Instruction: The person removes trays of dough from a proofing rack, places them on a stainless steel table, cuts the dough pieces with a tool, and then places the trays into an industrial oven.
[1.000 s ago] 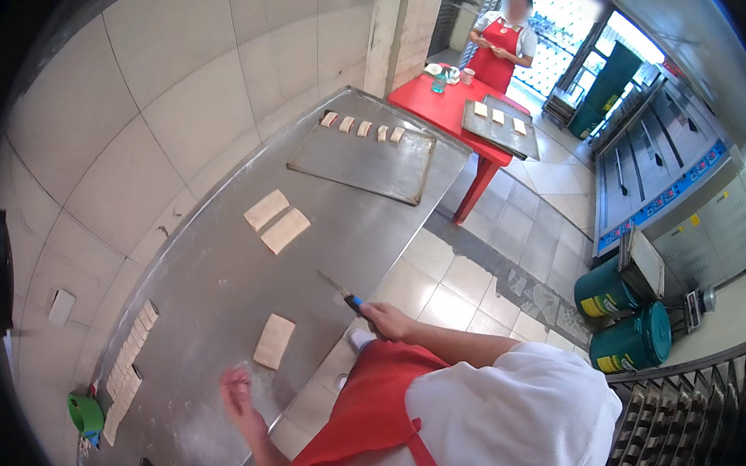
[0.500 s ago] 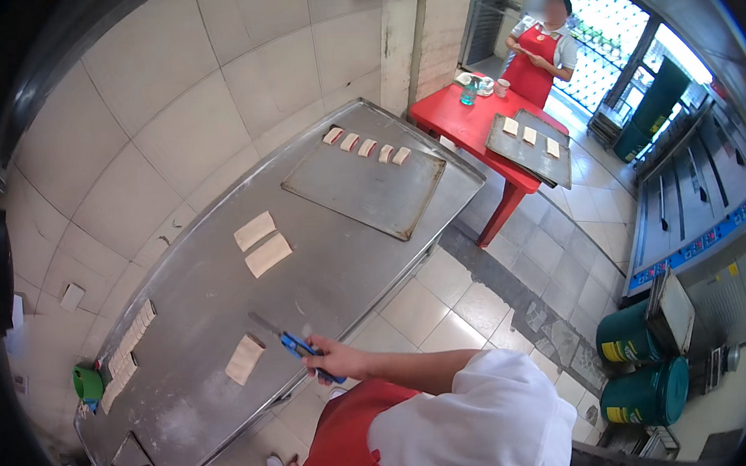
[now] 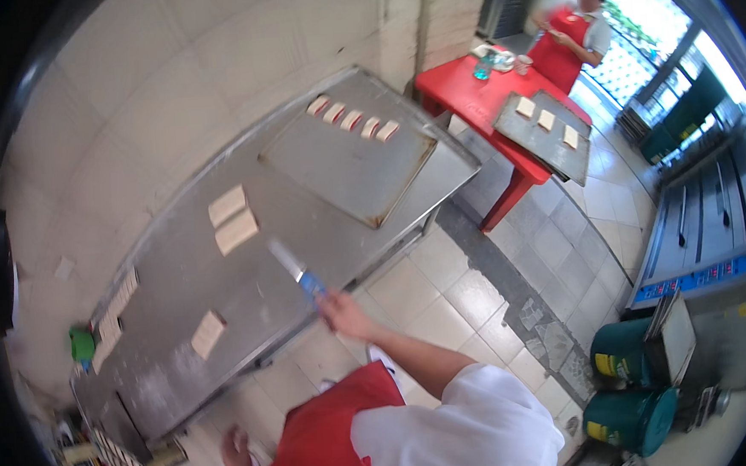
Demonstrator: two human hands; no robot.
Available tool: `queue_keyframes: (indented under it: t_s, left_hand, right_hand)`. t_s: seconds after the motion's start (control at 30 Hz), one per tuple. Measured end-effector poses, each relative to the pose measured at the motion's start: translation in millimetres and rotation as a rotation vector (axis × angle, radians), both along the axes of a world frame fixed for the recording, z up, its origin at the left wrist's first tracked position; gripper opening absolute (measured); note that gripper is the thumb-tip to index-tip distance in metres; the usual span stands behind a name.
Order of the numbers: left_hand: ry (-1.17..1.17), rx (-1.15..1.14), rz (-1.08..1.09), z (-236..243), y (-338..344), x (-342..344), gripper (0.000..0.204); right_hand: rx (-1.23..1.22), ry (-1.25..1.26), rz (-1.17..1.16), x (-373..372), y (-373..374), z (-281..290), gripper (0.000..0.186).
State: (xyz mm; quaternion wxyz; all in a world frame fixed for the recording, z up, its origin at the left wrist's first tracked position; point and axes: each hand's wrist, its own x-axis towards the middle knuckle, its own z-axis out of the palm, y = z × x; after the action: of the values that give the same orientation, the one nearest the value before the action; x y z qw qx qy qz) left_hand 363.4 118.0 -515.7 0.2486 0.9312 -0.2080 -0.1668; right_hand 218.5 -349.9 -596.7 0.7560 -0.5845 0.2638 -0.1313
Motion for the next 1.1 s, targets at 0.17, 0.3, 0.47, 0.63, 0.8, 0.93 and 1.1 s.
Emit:
queue_keyframes:
  t_s: [0.17,0.3,0.47,0.63,0.8,0.93,1.1]
  left_hand:
    - [-0.22,-0.038,-0.104,52.1,-31.3,16.2,0.041]
    - [-0.241,-0.084,-0.032,53.7,-21.2,62.4,0.036]
    - [-0.145,-0.236,0.01,16.1,-27.5,148.6,0.04]
    - [-0.163,-0.251,-0.167,-42.2,-81.8,227.5,0.076]
    - [-0.046,-0.23,-0.3,-64.8,-90.3,280.5,0.092]
    - [0.121,-0.353,-0.37,-69.1,-84.8,310.2,0.084]
    - [0.235,-0.387,-0.369,-74.8,-75.8,334.3,0.072]
  right_hand:
    - [0.058,0.033,-0.466,-38.0,-39.8,-7.3,0.039]
    - [0.247,-0.015,-0.645,-54.0,-22.9,19.0,0.046]
    - [0.201,0.117,-0.577,-8.4,46.7,40.4,0.046]
    - [0.001,0.116,-0.165,75.6,159.6,42.8,0.035]
    - [-0.642,0.33,0.114,153.3,235.9,61.2,0.066]
    - [-0.94,0.31,0.21,205.4,255.5,43.6,0.075]
    - [-0.861,0.37,0.249,235.9,265.5,28.8,0.074]
